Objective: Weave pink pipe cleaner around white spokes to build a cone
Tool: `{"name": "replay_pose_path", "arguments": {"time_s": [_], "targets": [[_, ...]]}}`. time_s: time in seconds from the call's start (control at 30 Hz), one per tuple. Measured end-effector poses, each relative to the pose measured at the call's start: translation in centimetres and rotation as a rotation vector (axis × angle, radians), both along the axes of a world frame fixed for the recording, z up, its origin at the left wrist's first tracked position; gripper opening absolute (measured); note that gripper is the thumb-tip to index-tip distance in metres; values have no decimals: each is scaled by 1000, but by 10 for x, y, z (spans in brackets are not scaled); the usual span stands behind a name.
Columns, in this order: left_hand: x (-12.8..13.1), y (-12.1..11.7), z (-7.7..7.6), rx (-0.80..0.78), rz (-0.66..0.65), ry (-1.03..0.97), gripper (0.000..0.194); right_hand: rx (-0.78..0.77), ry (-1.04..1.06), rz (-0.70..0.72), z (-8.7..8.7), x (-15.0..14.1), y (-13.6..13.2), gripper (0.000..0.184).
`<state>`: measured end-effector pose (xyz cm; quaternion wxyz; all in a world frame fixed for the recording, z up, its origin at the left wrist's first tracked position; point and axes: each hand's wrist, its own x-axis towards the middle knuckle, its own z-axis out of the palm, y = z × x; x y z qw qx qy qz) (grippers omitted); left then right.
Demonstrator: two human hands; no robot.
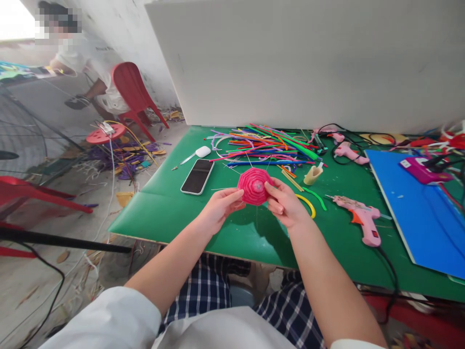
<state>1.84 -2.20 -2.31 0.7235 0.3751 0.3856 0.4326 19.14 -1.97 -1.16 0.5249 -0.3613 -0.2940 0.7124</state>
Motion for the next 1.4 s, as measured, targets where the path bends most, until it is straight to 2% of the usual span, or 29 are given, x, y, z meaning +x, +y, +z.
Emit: {"name": "replay_pose_path", "arguments": {"time_s": [0.07,0.13,0.43,0.7,0.8,0.9,1.0,1.1,1.17,1.23,1.3,1.4], "targets": [[-2,1,1,-10,-98,45,26,1,1,7,-1,0,0,31],[-2,1,3,-6,-140,79,30,6,-4,19,-2,-1,0,29],[4,2,0,-86,-72,19,30,24,-41,17,-6,-6,0,30],[-1,4,-4,-19,-110,155,31,7,-76,21,-6,-4,-1,32],[-9,3,-4,55,-133,296,31,17,-87,-3,-1,1,-1,32],[-22,0,4,212,-64,533,32,18,-86,-22,4,7,-1,32],[-36,0,24,445,102,856,33,23,-87,-10,7,11,-2,31],[-42,5,51,657,219,953,30,47,-107,35,8,11,-4,28],[-40,11,67,822,124,986,34,58,-129,95,9,11,-6,27],[-33,16,77,873,-46,971,58,64,-152,154,10,10,-7,26],[-26,21,81,824,-246,883,77,69,-167,179,12,10,-9,27],[-19,28,78,677,-394,700,86,75,-175,172,14,11,-9,27]]}}
